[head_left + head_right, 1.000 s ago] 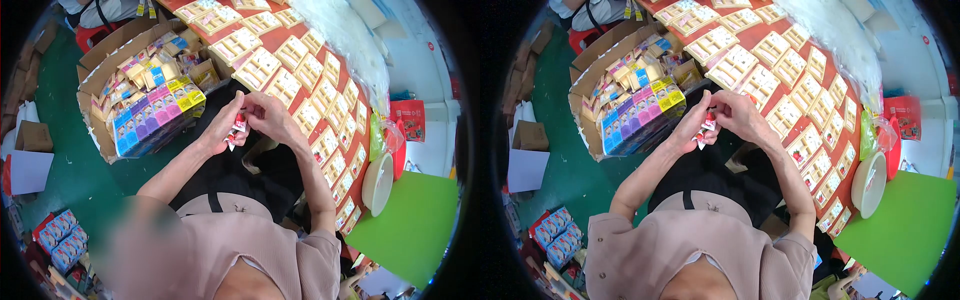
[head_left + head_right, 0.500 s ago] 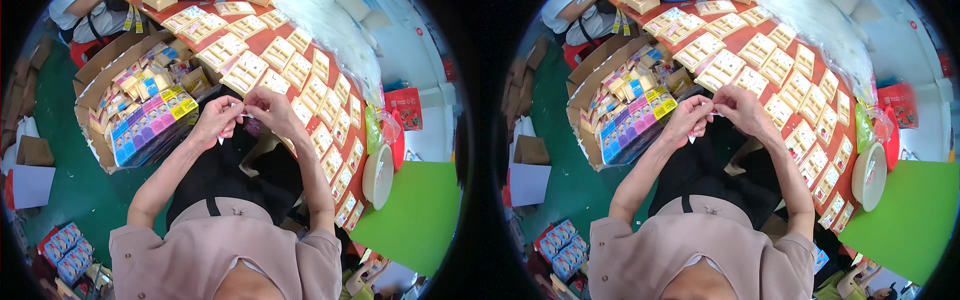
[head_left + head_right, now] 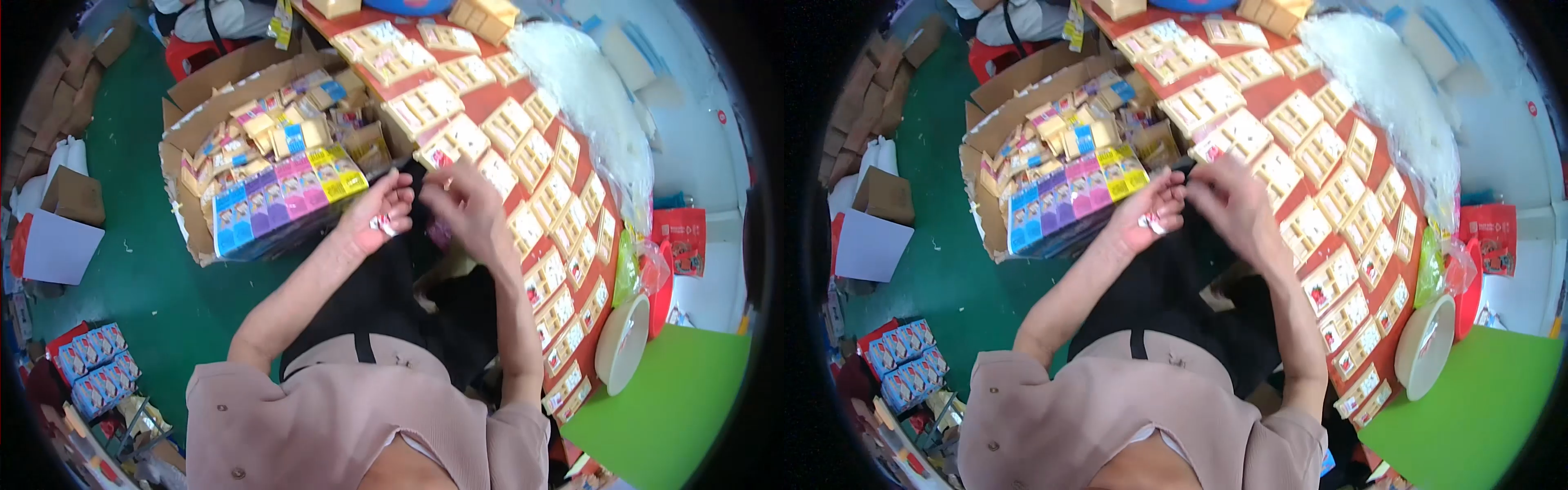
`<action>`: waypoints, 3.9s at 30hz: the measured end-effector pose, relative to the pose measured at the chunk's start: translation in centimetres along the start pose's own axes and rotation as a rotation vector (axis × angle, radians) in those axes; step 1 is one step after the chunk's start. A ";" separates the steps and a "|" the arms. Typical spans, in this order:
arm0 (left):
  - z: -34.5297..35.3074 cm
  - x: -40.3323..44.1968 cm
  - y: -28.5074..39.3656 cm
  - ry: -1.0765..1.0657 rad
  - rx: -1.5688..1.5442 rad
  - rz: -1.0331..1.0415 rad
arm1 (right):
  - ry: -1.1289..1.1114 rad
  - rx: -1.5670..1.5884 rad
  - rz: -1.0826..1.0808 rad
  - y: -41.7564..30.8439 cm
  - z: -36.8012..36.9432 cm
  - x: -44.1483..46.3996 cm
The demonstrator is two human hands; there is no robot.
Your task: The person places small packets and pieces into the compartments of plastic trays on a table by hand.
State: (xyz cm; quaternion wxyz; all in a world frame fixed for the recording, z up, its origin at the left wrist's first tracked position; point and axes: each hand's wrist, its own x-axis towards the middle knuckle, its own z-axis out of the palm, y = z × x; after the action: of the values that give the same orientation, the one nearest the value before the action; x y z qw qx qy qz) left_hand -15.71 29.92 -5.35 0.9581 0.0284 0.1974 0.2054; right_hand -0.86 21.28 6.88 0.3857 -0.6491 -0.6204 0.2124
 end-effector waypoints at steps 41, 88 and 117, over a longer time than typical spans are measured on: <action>3.0 -3.7 -1.7 0.005 0.828 0.341 | 0.114 0.215 0.220 0.5 2.5 -3.1; 2.9 -1.5 7.6 0.144 0.934 0.698 | -0.351 0.107 0.011 0.9 3.9 10.9; 6.3 12.1 22.1 0.067 2.265 1.035 | 0.077 0.259 0.192 6.3 -2.1 14.0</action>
State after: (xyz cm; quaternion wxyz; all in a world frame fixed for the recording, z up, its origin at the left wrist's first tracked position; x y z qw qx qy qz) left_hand -11.56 55.20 -1.05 0.1956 0.9071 0.2531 0.2736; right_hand 6.72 34.76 6.19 0.4677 -0.6578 -0.5076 0.3014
